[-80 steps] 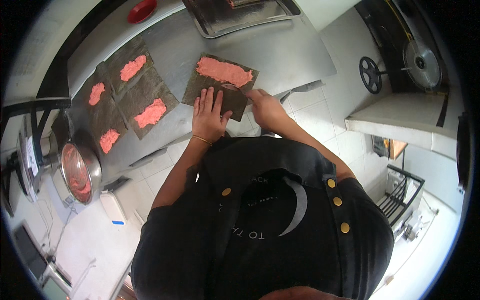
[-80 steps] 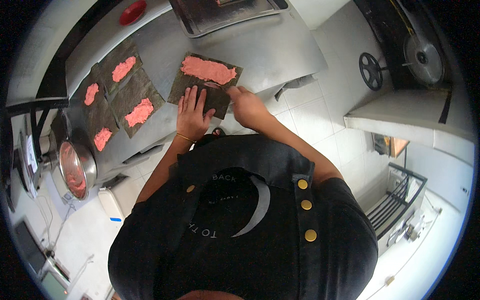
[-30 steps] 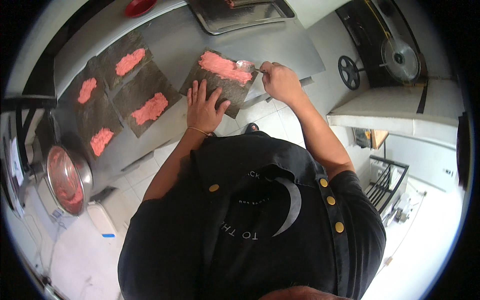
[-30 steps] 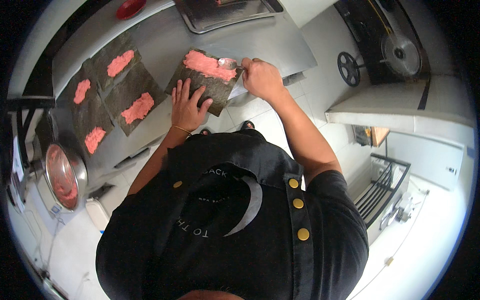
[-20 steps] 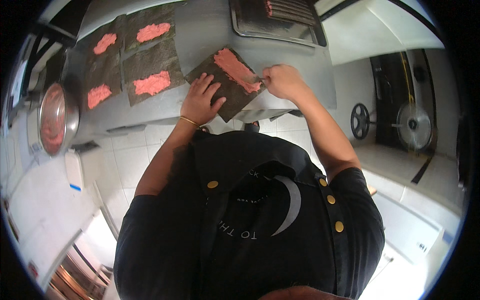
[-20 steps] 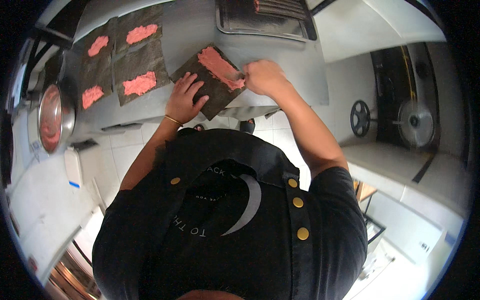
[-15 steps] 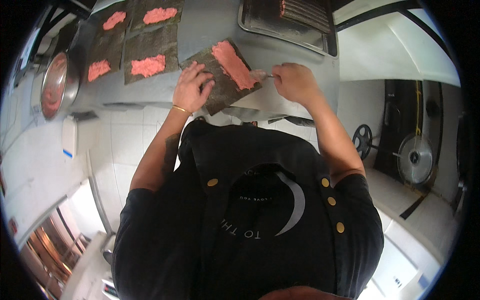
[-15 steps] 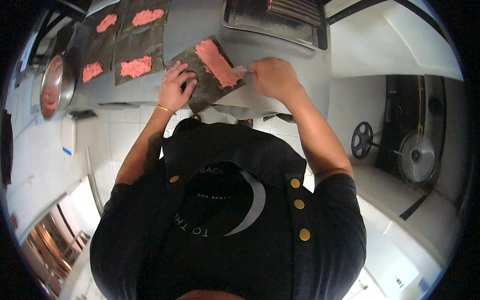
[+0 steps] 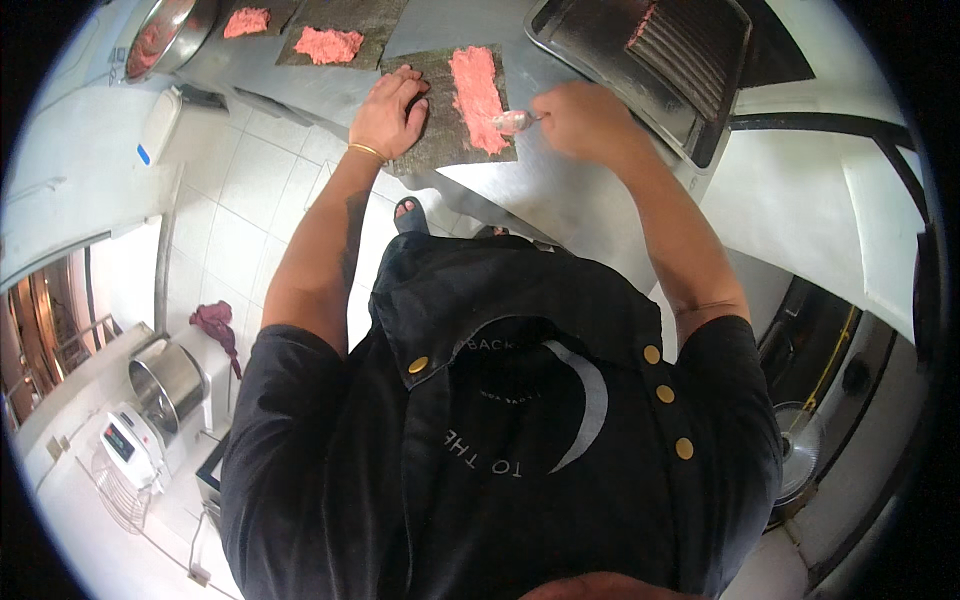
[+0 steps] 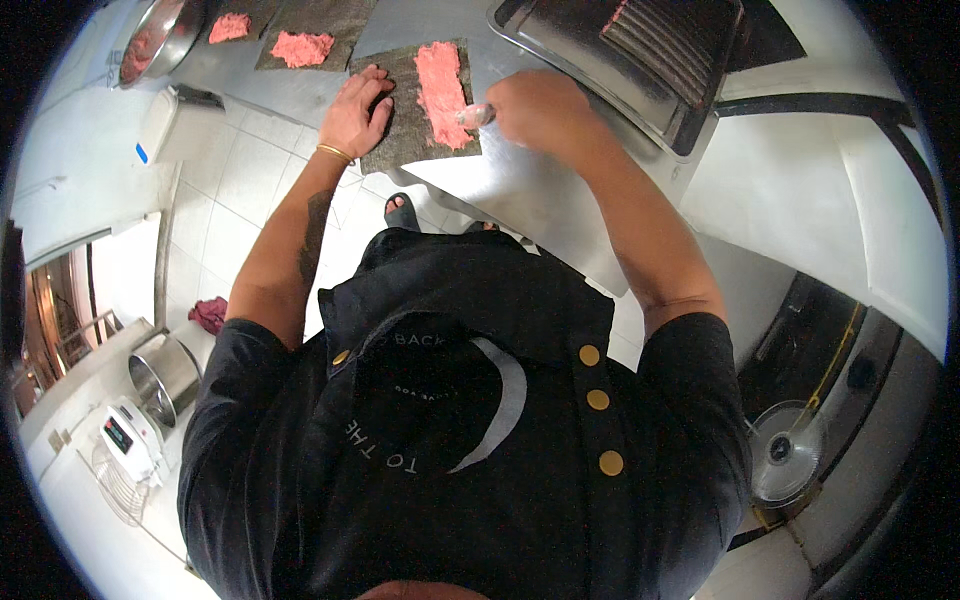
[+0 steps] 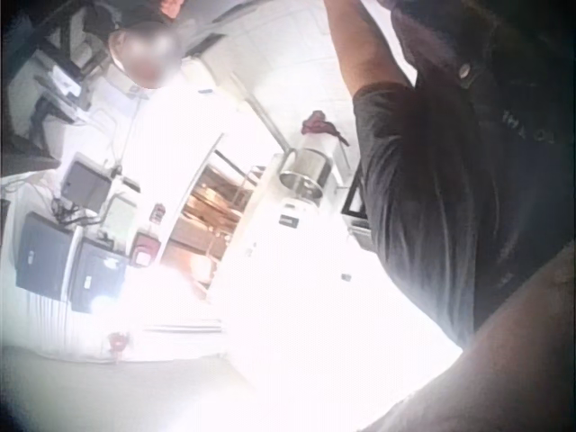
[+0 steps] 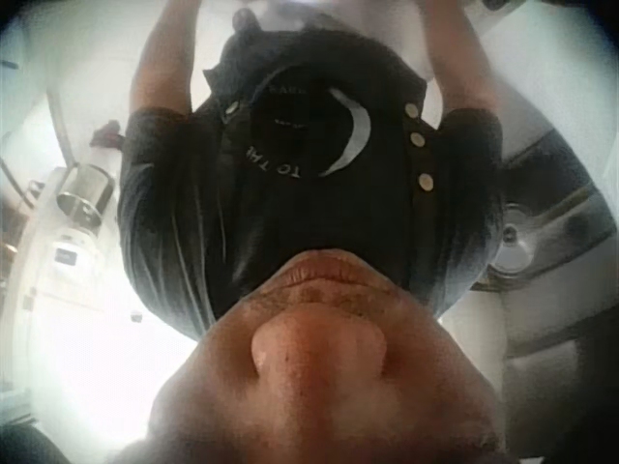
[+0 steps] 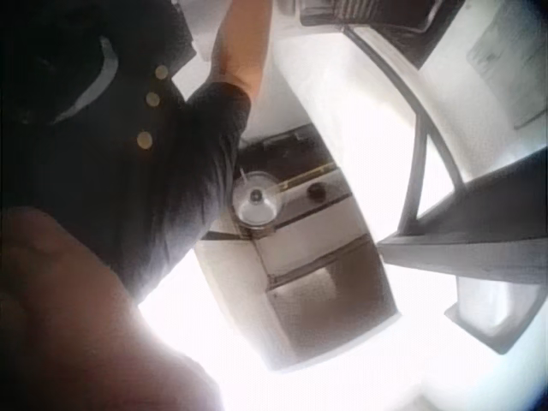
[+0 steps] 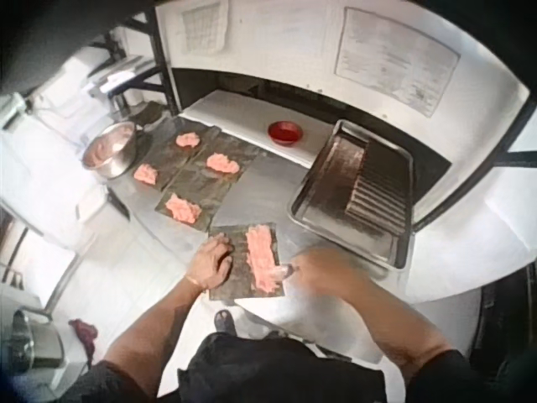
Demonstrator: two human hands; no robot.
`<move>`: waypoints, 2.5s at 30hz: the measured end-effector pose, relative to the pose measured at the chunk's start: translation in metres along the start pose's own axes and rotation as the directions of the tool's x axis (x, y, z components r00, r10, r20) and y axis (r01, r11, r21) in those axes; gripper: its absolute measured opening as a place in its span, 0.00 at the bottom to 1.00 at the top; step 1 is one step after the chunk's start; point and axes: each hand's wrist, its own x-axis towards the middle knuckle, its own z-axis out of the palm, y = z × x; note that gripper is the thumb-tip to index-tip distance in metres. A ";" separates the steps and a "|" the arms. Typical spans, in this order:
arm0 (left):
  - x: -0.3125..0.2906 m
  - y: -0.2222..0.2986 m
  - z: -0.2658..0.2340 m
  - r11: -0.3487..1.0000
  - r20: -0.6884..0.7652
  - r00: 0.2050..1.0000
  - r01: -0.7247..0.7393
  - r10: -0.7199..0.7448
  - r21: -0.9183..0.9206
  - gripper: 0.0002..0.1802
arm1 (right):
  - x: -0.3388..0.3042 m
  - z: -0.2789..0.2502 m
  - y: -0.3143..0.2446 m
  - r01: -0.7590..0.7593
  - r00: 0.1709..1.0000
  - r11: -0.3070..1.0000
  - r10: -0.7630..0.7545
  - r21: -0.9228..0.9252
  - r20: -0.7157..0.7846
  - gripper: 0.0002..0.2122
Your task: The person spreads a pink paste onto seaweed sheets using a spoon, rolls them into cylinders by hand, and places the completed rolls onto a metal tray.
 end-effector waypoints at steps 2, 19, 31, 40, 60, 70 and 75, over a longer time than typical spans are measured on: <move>0.000 0.000 0.001 1.000 -0.010 1.000 -0.003 0.004 0.028 0.15 | 0.000 -0.012 0.000 -0.021 0.999 1.000 0.021 -0.007 -0.036 0.07; 0.001 0.000 0.000 0.996 0.009 1.000 0.000 0.000 0.086 0.16 | -0.006 0.026 0.017 0.127 0.992 0.957 -0.127 0.259 -0.015 0.08; 0.003 0.001 0.000 0.996 0.010 1.000 -0.003 0.002 0.090 0.15 | -0.014 0.019 0.005 0.094 0.995 0.977 -0.090 0.191 -0.032 0.08; 0.002 -0.001 -0.001 0.999 0.038 0.999 0.016 -0.018 0.051 0.16 | -0.012 0.014 0.004 0.061 0.994 0.985 -0.074 0.161 0.076 0.08; 0.000 -0.003 0.002 0.994 0.074 0.997 0.006 -0.014 0.108 0.26 | -0.006 0.029 0.018 0.051 0.998 0.924 -0.060 0.379 0.012 0.09; 0.001 -0.002 -0.001 0.994 0.076 0.997 0.008 -0.016 0.106 0.26 | -0.011 0.024 0.018 0.131 0.988 0.946 -0.150 0.296 0.042 0.09; 0.006 0.001 -0.002 0.993 0.082 0.997 -0.010 0.000 0.117 0.26 | 0.013 0.025 0.016 0.087 0.993 0.964 -0.104 0.250 0.058 0.09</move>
